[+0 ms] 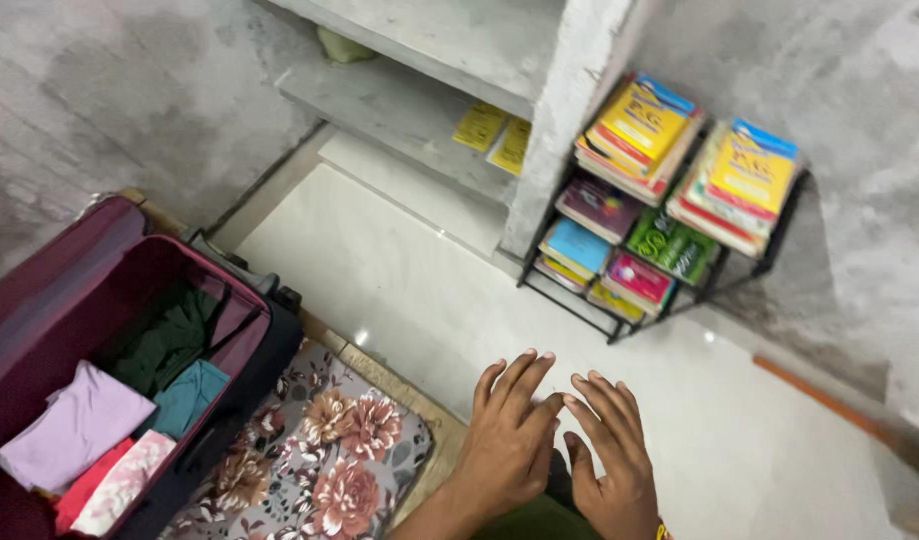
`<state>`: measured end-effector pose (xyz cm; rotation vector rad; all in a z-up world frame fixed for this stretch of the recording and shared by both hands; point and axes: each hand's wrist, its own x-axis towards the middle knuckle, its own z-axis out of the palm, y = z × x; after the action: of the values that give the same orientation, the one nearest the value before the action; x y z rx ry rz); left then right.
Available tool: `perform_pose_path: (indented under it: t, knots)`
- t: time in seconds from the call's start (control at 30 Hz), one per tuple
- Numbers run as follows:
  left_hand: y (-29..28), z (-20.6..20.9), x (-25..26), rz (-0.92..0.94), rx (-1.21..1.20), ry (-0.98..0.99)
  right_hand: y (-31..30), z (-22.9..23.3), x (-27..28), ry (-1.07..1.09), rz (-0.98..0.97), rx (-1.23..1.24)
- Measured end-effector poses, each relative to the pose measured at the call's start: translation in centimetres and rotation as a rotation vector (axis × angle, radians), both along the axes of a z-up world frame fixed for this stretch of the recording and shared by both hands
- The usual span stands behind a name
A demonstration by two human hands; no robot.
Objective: The person picks up several garments from a pile on a bed, folds each one by hand, and places them into a purple suitcase.
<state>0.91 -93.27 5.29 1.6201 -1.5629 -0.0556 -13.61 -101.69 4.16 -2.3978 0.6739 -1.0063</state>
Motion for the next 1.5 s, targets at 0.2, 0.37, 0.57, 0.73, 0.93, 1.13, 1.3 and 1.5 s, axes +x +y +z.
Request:
perform_pose_path:
  t: [0.2, 0.37, 0.57, 0.73, 0.93, 1.13, 1.3, 1.5]
  knots:
    - [-5.8, -0.3, 2.6, 0.173, 0.058, -0.052, -9.1, -0.1, 3.9, -0.035, 0.117, -0.038]
    - [-11.0, 0.7, 4.3, 0.355, 0.094, -0.001, -16.5, 0.4, 7.8, -0.03, 0.274, -0.019]
    - [-16.4, 1.6, 5.6, 0.537, -0.012, 0.039, -23.7, 0.8, 11.9, -0.023, 0.499, 0.052]
    - [-17.7, 1.4, 6.2, 0.712, -0.126, -0.003, -26.2, 0.2, 15.1, 0.043, 0.625, 0.087]
    - [-17.8, 0.2, 9.3, 0.974, -0.082, 0.02, -26.2, -1.9, 21.6, 0.127, 0.819, 0.244]
    - [-15.5, -2.0, 15.5, 1.124, -0.04, 0.083, -24.7, -3.7, 30.3, 0.186, 1.054, 0.242]
    - [-12.9, -1.7, 21.6, 1.212, -0.114, 0.066, -21.6, -2.6, 37.0, 0.161, 1.147, 0.225]
    - [-8.7, 0.8, 27.7, 1.269, -0.056, 0.067, -17.2, 0.8, 45.3, 0.154, 1.25, 0.217]
